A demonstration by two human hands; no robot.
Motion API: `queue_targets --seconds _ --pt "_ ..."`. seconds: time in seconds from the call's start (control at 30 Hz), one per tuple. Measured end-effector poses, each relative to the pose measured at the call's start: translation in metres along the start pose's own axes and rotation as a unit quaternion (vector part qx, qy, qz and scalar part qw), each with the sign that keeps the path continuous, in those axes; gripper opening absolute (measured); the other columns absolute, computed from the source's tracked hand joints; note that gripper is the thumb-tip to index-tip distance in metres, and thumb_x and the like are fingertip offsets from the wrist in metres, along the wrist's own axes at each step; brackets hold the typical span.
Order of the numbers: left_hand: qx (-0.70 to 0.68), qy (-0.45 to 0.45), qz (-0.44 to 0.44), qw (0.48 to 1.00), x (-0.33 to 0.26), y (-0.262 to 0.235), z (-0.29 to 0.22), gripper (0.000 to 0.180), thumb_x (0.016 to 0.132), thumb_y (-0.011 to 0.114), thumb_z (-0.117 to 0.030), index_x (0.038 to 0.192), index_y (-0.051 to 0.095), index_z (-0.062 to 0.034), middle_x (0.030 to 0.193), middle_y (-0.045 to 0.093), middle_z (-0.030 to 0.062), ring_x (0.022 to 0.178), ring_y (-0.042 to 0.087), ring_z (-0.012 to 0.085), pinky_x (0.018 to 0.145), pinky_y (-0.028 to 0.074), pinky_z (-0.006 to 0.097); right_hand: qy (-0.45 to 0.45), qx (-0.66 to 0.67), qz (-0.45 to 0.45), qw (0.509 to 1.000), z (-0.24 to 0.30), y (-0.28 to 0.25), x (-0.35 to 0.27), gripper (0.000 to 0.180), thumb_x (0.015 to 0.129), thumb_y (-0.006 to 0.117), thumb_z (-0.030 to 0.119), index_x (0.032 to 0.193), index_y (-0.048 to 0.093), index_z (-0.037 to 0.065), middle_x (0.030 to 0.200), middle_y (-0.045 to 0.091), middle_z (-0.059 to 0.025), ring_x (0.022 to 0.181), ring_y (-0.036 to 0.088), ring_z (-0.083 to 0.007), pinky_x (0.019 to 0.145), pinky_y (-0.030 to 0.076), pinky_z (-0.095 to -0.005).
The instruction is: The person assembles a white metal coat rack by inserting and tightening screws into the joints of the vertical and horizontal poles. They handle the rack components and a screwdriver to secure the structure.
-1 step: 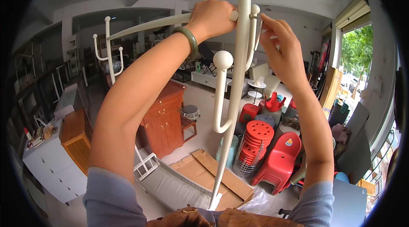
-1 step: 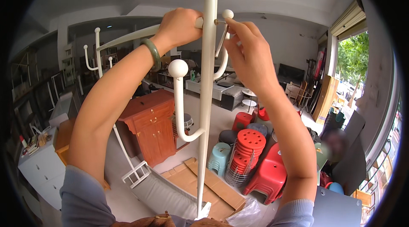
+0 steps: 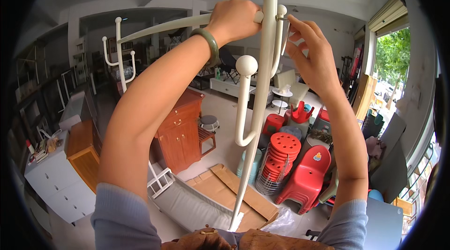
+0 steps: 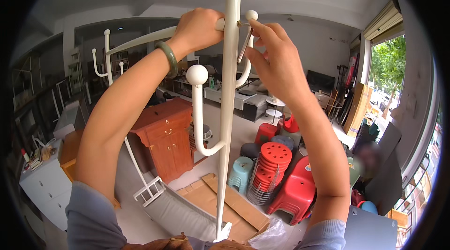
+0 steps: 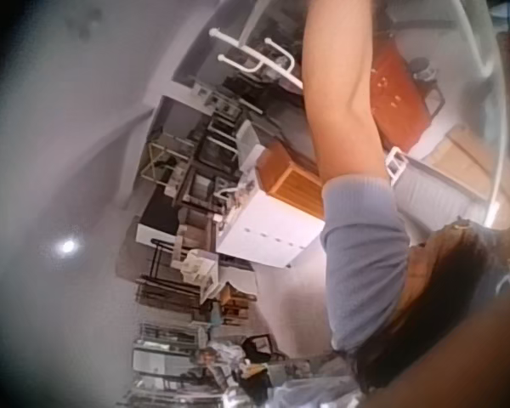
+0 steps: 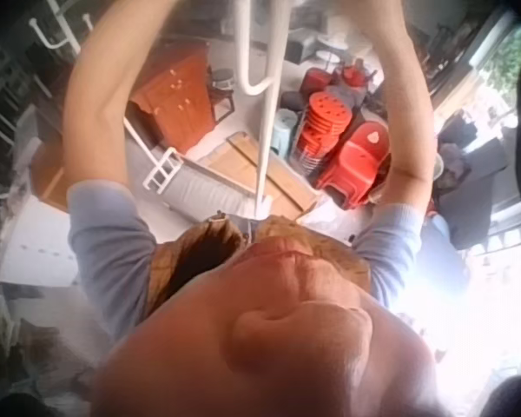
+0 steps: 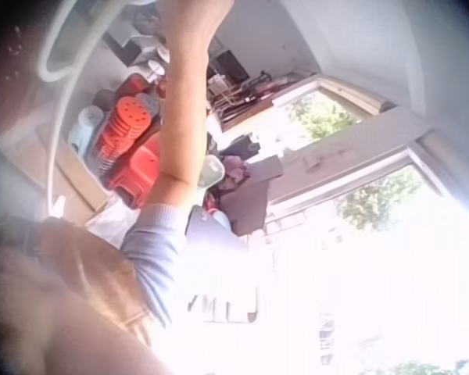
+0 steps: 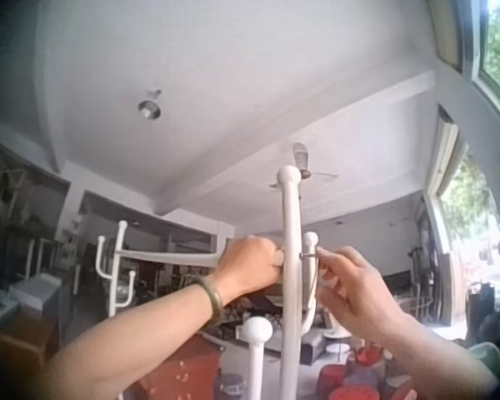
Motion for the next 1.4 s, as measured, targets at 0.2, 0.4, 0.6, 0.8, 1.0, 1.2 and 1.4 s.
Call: queue_targets --seconds 0.2,0.4,0.6,0.8,1.0,1.2,1.4 --pt "0.052 -0.004 0.009 0.999 0.004 0.006 0.004 0.026 0.072 0.062 -0.039 0.082 0.070 -0.0161 0.071 0.066 0.0110 0.067 0.065 0.0288 0.062 0.052 0.039 -0.090 -0.132 -0.010 0.987 -0.006 0.000 0.029 0.030 0.077 0.068 0.030 0.080 0.061 0.000 0.073 0.056 -0.0105 0.064 0.054 -0.0314 0.056 0.043 -0.0386" --pt "0.029 0.003 -0.013 0.999 0.001 0.000 0.000 0.026 0.072 0.063 -0.040 0.081 0.070 -0.0169 0.069 0.066 0.0095 0.066 0.065 0.0280 0.061 0.052 0.038 0.468 0.345 0.166 0.797 -0.089 0.042 0.040 0.041 0.085 0.056 0.042 0.066 0.056 0.006 0.059 0.050 -0.0011 0.045 0.040 -0.0107 0.047 0.034 -0.0283" --pt "0.026 0.011 -0.014 0.999 -0.001 0.002 0.001 0.026 0.072 0.063 -0.042 0.081 0.070 -0.0175 0.068 0.066 0.0084 0.065 0.065 0.0274 0.060 0.052 0.038 0.317 0.301 -0.019 0.899 -0.082 0.037 0.027 0.052 0.086 0.056 0.046 0.102 0.059 -0.003 0.092 0.060 -0.0101 0.070 0.057 -0.0166 0.065 0.048 -0.0269" --pt "0.016 0.018 -0.033 0.999 0.000 0.001 0.000 0.028 0.072 0.064 -0.042 0.078 0.070 -0.0156 0.067 0.065 0.0088 0.064 0.064 0.0276 0.060 0.052 0.038 0.241 0.257 0.042 0.935 -0.092 0.039 0.013 0.038 0.095 0.048 0.030 0.107 0.057 -0.005 0.094 0.061 -0.0090 0.076 0.059 -0.0148 0.071 0.050 -0.0277" --pt "0.034 0.006 -0.022 0.999 0.000 0.005 0.005 0.029 0.071 0.064 -0.042 0.075 0.070 -0.0140 0.066 0.065 0.0096 0.063 0.064 0.0282 0.060 0.052 0.038 0.165 0.262 -0.062 0.949 -0.026 0.042 -0.040 0.027 0.087 0.053 0.000 0.114 0.053 -0.003 0.085 0.062 -0.0104 0.076 0.061 -0.0161 0.070 0.051 -0.0285" --pt "0.026 0.000 -0.014 1.000 0.000 0.006 0.002 0.028 0.071 0.064 -0.041 0.075 0.070 -0.0149 0.067 0.065 0.0094 0.064 0.064 0.0285 0.061 0.052 0.038 -0.135 -0.005 -0.037 0.990 0.014 0.022 -0.024 0.037 0.073 0.064 -0.006 0.108 0.058 0.004 0.074 0.057 -0.0093 0.067 0.058 -0.0245 0.058 0.048 -0.0320" --pt "0.032 0.019 -0.034 0.999 -0.001 0.003 0.001 0.024 0.072 0.063 -0.039 0.078 0.070 -0.0163 0.068 0.066 0.0083 0.065 0.064 0.0277 0.060 0.052 0.037 -0.220 -0.120 -0.127 0.960 0.027 -0.001 0.026 0.023 0.069 0.073 0.012 0.090 0.064 0.006 0.064 0.053 -0.0048 0.055 0.050 -0.0202 0.050 0.042 -0.0322"
Point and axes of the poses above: each hand's wrist, its own x-axis towards the middle knuckle, its own y-axis out of the palm, z = x × y, the point moved 6 cm from there along x, towards the middle knuckle
